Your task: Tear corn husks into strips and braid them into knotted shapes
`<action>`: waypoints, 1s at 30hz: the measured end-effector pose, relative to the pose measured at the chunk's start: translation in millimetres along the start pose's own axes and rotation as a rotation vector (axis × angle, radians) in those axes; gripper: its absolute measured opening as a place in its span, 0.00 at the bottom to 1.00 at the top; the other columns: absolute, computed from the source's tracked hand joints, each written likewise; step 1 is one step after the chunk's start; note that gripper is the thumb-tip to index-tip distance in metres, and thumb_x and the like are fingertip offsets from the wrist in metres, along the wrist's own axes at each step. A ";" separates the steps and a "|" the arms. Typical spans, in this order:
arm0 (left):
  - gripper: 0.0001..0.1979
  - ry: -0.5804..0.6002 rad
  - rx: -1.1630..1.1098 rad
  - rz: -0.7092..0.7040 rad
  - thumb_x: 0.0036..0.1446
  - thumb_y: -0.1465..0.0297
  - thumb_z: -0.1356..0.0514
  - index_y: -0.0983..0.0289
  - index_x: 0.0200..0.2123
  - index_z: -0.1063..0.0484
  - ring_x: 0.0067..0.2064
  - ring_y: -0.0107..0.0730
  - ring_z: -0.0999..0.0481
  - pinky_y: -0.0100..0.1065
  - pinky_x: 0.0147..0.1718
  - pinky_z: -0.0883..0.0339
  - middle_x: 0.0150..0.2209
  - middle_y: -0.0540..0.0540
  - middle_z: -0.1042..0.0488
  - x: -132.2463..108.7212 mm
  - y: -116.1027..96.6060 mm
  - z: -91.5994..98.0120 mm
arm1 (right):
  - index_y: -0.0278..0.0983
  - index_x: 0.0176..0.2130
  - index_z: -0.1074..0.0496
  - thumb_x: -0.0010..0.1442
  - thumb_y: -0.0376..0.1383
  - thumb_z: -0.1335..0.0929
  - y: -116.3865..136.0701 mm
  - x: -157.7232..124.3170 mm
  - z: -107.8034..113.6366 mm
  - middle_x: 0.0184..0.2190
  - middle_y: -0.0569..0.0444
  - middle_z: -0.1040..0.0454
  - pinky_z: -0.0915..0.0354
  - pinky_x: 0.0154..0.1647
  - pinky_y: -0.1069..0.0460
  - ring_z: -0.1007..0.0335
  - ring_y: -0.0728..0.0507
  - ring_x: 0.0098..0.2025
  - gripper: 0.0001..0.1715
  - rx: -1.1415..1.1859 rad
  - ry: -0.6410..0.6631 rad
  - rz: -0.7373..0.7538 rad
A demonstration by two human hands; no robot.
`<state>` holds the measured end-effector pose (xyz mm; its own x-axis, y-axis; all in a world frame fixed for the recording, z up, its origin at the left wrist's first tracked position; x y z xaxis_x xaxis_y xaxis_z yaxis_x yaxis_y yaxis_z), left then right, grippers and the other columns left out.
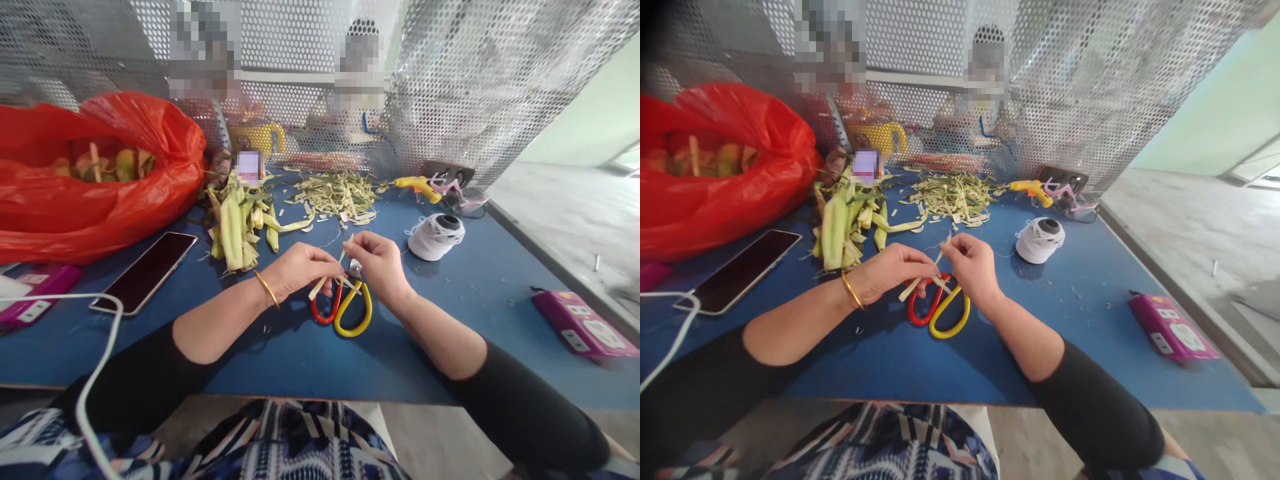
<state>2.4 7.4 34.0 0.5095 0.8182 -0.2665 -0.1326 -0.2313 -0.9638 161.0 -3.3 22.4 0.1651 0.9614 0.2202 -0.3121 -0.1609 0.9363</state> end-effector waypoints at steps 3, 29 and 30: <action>0.02 -0.084 -0.115 0.021 0.49 0.73 0.34 0.67 0.28 0.23 0.20 0.25 0.28 0.26 0.21 0.35 0.19 0.50 0.27 3.2 1.6 1.7 | 0.38 0.20 0.37 0.51 0.44 0.32 1.7 1.2 0.8 0.18 0.60 0.40 0.47 0.27 0.52 0.47 0.50 0.24 0.16 0.020 -0.013 0.019; 0.14 -0.032 -0.033 -0.048 0.42 0.63 0.31 0.65 0.18 0.29 0.19 0.21 0.37 0.26 0.21 0.42 0.15 0.46 0.35 1.6 6.4 -6.2 | 0.36 0.21 0.29 0.41 0.45 0.25 11.0 -2.6 -2.6 0.18 0.59 0.32 0.44 0.27 0.53 0.41 0.51 0.24 0.16 0.210 0.186 -0.137; 0.13 -0.024 -0.022 -0.059 0.42 0.63 0.31 0.65 0.18 0.29 0.19 0.21 0.37 0.26 0.21 0.43 0.15 0.46 0.35 1.0 5.7 -7.0 | 0.36 0.21 0.29 0.42 0.44 0.26 9.6 -2.8 -2.5 0.18 0.59 0.32 0.44 0.26 0.53 0.41 0.51 0.23 0.15 0.200 0.154 -0.124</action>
<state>8.1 3.2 28.4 0.4954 0.8430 -0.2097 -0.0840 -0.1937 -0.9775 155.3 -7.0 30.1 0.0418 0.9966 0.0712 -0.1055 -0.0665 0.9922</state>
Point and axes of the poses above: each hand's wrist, its own x-axis towards the middle knuckle, its own z-axis out of the back of the hand, y = z × x, the point moved 1 cm from there along x, towards the middle knuckle
